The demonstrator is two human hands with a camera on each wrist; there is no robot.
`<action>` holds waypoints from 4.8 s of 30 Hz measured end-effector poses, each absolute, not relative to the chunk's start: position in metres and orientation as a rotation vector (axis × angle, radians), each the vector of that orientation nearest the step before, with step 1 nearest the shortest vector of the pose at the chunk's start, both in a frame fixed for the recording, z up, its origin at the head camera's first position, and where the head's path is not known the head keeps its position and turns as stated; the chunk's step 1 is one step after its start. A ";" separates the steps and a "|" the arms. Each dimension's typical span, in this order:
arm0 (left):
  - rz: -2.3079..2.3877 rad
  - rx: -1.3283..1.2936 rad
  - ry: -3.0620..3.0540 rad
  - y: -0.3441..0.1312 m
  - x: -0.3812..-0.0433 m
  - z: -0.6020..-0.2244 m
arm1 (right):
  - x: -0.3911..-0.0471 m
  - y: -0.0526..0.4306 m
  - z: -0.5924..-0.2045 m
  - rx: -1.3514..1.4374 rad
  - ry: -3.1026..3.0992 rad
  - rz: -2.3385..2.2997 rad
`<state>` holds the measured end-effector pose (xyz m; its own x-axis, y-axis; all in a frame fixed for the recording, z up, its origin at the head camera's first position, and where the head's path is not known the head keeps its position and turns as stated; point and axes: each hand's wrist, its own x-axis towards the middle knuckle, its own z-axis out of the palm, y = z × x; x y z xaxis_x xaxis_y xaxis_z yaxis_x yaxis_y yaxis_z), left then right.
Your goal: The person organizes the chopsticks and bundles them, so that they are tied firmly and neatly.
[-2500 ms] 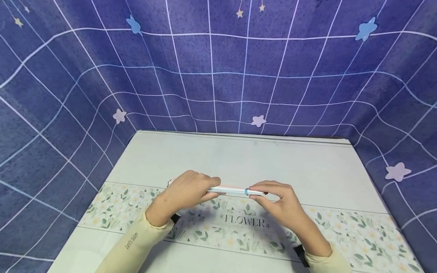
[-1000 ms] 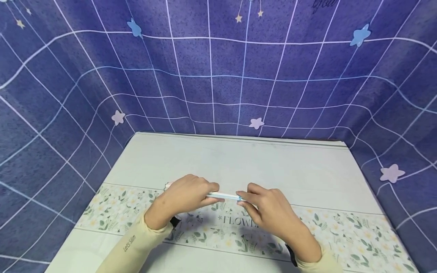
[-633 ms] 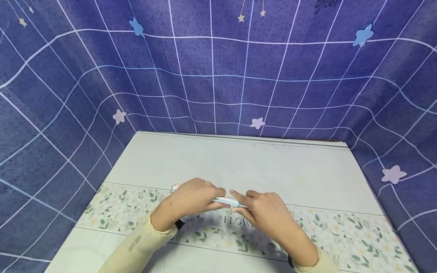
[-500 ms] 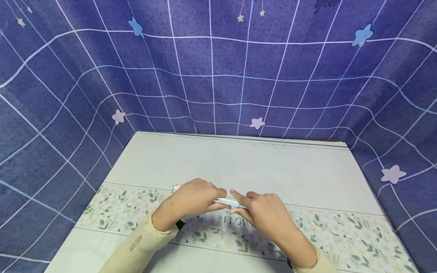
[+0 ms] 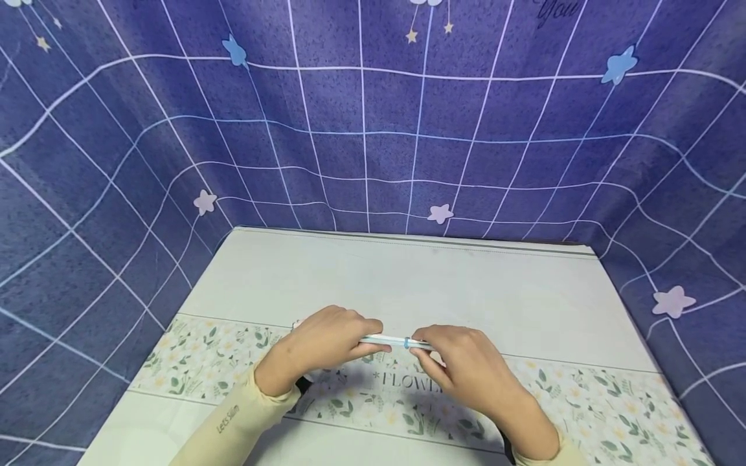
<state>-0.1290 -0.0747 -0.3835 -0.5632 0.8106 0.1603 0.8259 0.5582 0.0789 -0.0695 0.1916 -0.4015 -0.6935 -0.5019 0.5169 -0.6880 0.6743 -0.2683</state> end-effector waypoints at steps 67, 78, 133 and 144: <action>0.120 -1.197 -2.430 -0.079 -0.122 -0.377 | -0.065 0.181 -0.405 0.815 -2.404 0.206; 0.121 -1.146 -2.408 -0.075 -0.126 -0.382 | -0.067 0.184 -0.407 0.755 -2.522 0.331; 0.118 -1.224 -2.415 -0.070 -0.123 -0.380 | -0.071 0.185 -0.406 0.943 -2.346 0.362; 0.107 -1.187 -2.377 -0.061 -0.117 -0.376 | -0.075 0.176 -0.412 0.931 -2.237 0.310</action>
